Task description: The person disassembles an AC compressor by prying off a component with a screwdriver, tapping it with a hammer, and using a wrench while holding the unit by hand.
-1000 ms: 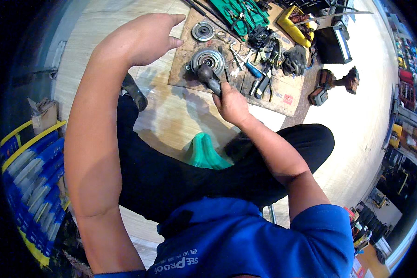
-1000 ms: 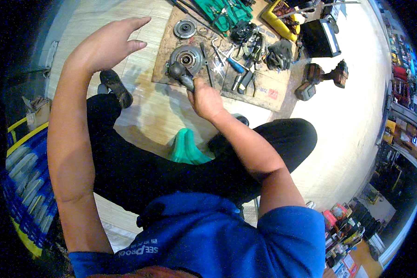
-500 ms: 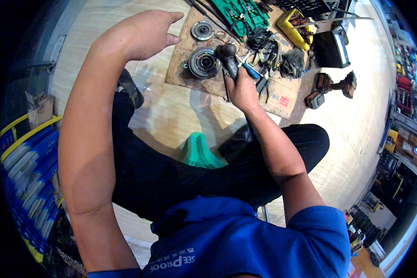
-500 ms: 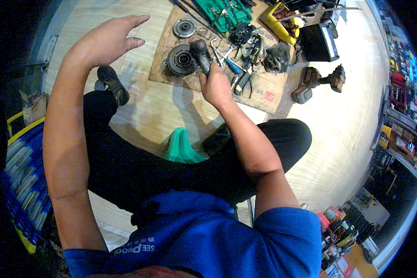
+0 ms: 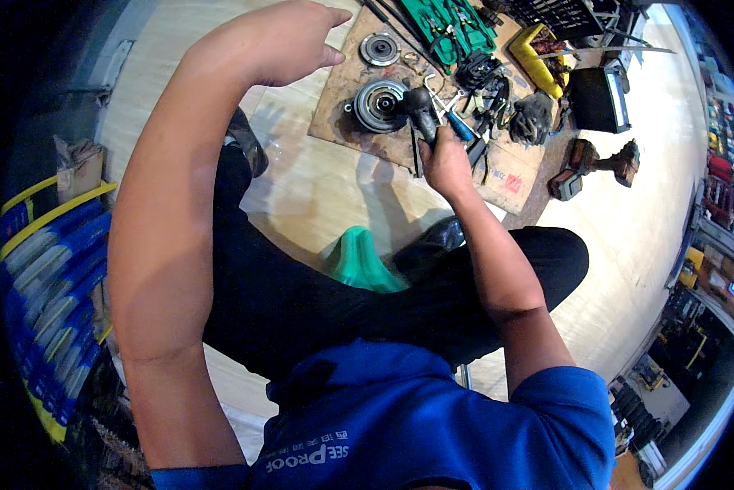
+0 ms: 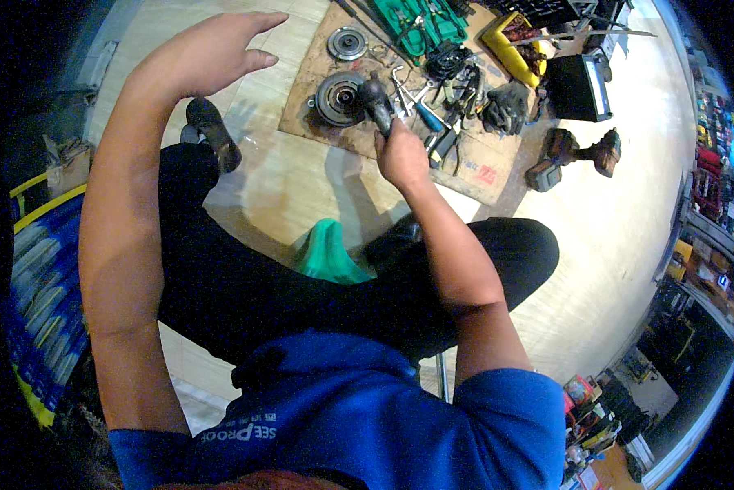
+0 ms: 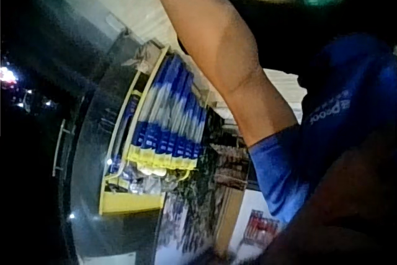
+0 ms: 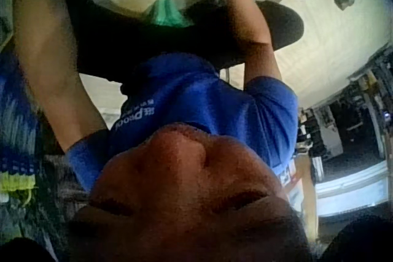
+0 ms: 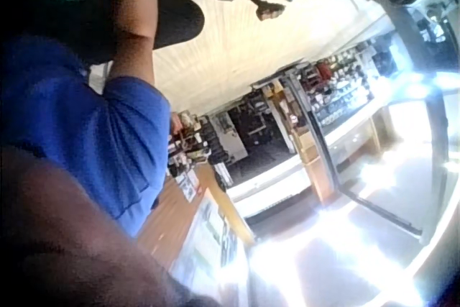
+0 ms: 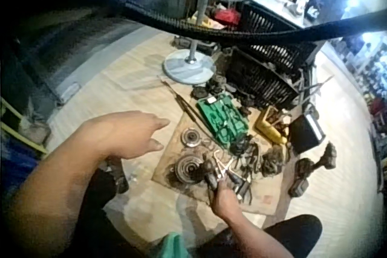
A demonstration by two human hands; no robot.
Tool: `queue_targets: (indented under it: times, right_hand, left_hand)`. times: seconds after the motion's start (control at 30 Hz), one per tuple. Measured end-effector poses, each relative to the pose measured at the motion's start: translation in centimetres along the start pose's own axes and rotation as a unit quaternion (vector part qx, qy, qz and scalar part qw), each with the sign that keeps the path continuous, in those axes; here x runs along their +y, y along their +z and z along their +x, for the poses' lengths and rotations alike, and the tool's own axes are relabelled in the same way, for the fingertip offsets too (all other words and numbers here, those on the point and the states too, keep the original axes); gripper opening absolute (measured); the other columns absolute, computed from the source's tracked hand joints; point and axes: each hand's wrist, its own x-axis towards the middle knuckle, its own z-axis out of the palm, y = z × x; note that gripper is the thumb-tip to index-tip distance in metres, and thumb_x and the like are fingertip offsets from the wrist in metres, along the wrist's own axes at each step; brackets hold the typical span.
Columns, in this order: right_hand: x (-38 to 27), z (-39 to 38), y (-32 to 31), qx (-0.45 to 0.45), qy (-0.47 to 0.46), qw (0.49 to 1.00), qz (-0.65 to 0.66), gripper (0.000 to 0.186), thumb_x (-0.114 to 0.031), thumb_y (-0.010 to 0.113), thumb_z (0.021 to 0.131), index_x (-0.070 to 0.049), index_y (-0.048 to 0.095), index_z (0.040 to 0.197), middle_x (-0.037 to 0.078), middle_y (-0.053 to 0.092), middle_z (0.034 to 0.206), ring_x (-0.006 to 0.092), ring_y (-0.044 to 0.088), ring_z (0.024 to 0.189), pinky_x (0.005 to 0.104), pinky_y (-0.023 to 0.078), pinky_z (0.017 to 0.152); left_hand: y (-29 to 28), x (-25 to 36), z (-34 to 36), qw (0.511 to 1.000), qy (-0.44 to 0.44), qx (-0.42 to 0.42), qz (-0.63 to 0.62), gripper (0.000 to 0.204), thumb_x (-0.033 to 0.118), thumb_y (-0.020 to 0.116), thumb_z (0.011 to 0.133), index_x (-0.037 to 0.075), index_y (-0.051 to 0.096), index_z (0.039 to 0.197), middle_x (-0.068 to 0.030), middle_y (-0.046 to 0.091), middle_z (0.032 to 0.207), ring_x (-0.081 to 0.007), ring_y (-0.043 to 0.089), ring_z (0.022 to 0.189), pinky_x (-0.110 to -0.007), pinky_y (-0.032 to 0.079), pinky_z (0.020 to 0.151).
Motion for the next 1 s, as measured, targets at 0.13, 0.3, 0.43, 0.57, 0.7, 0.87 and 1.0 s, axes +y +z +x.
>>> queue_targets:
  times: [0.13, 0.3, 0.43, 0.57, 0.7, 0.87, 1.0]
  right_hand:
    - [-0.4, -0.3, 0.5, -0.017, 0.017, 1.0, 0.005, 0.033, -0.026, 0.062, 0.091, 0.003, 0.052, 0.103, 0.031, 0.065, 0.089, 0.0478, 0.064, 0.084, 0.0553, 0.051, 0.077]
    - [-0.5, -0.6, 0.3, -0.018, -0.004, 1.0, 0.015, 0.031, -0.025, 0.061, 0.091, 0.003, 0.052, 0.099, 0.032, 0.065, 0.087, 0.0485, 0.064, 0.083, 0.0555, 0.05, 0.076]
    - [-1.0, -1.7, -0.2, 0.009, -0.026, 0.997, 0.072, 0.03, -0.025, 0.062, 0.09, 0.003, 0.052, 0.096, 0.032, 0.064, 0.087, 0.0492, 0.063, 0.083, 0.0557, 0.05, 0.075]
    - [-0.4, -2.5, 0.4, -0.014, 0.002, 0.999, 0.045, 0.032, -0.024, 0.062, 0.09, 0.002, 0.051, 0.105, 0.032, 0.065, 0.086, 0.0499, 0.063, 0.084, 0.0565, 0.049, 0.074]
    - [0.1, -2.3, 0.4, -0.031, 0.009, 0.999, 0.013, 0.032, -0.024, 0.063, 0.089, 0.002, 0.051, 0.104, 0.031, 0.065, 0.086, 0.0495, 0.063, 0.084, 0.0565, 0.05, 0.076]
    - [0.7, -1.8, 0.6, -0.029, -0.007, 0.999, 0.012, 0.033, -0.023, 0.063, 0.089, 0.004, 0.052, 0.105, 0.033, 0.064, 0.084, 0.0508, 0.062, 0.082, 0.0568, 0.049, 0.073]
    - [-0.1, -0.9, 0.6, 0.023, -0.052, 0.997, 0.051, 0.031, -0.023, 0.064, 0.089, 0.004, 0.052, 0.099, 0.033, 0.063, 0.081, 0.051, 0.062, 0.08, 0.0568, 0.049, 0.072]
  left_hand:
    - [-0.8, 0.9, -0.2, 1.0, -0.004, -0.016, 0.014, 0.056, 0.025, 0.065, 0.09, 0.002, 0.049, 0.138, -0.0235, 0.059, 0.13, -0.0382, 0.056, 0.12, -0.041, 0.044, 0.103]
    - [-3.6, 3.2, -0.7, 0.994, -0.068, -0.085, 0.011, 0.055, 0.025, 0.063, 0.09, 0.001, 0.05, 0.138, -0.0234, 0.062, 0.125, -0.0363, 0.06, 0.115, -0.041, 0.047, 0.099]
    - [-3.5, 2.9, -1.1, 0.996, -0.05, -0.071, -0.001, 0.055, 0.025, 0.062, 0.09, 0.001, 0.05, 0.138, -0.0237, 0.062, 0.125, -0.0361, 0.06, 0.115, -0.041, 0.047, 0.099]
    - [-3.4, 2.6, -1.0, 0.997, -0.036, -0.066, -0.005, 0.055, 0.025, 0.062, 0.09, 0.0, 0.051, 0.137, -0.0239, 0.062, 0.125, -0.0361, 0.06, 0.114, -0.041, 0.047, 0.099]
    - [-3.6, 2.8, -0.8, 0.997, -0.031, -0.073, -0.014, 0.054, 0.026, 0.063, 0.089, -0.001, 0.052, 0.135, -0.0242, 0.063, 0.123, -0.0366, 0.061, 0.113, -0.041, 0.048, 0.098]
    - [-3.2, 2.7, -0.5, 0.998, -0.033, -0.06, -0.011, 0.054, 0.027, 0.064, 0.089, -0.001, 0.053, 0.134, -0.024, 0.063, 0.122, -0.0375, 0.061, 0.112, -0.042, 0.048, 0.097]
    - [-3.6, 2.9, -1.0, 0.998, -0.032, -0.057, 0.002, 0.053, 0.027, 0.064, 0.089, -0.001, 0.054, 0.133, -0.0237, 0.065, 0.119, -0.0379, 0.062, 0.11, -0.042, 0.048, 0.096]
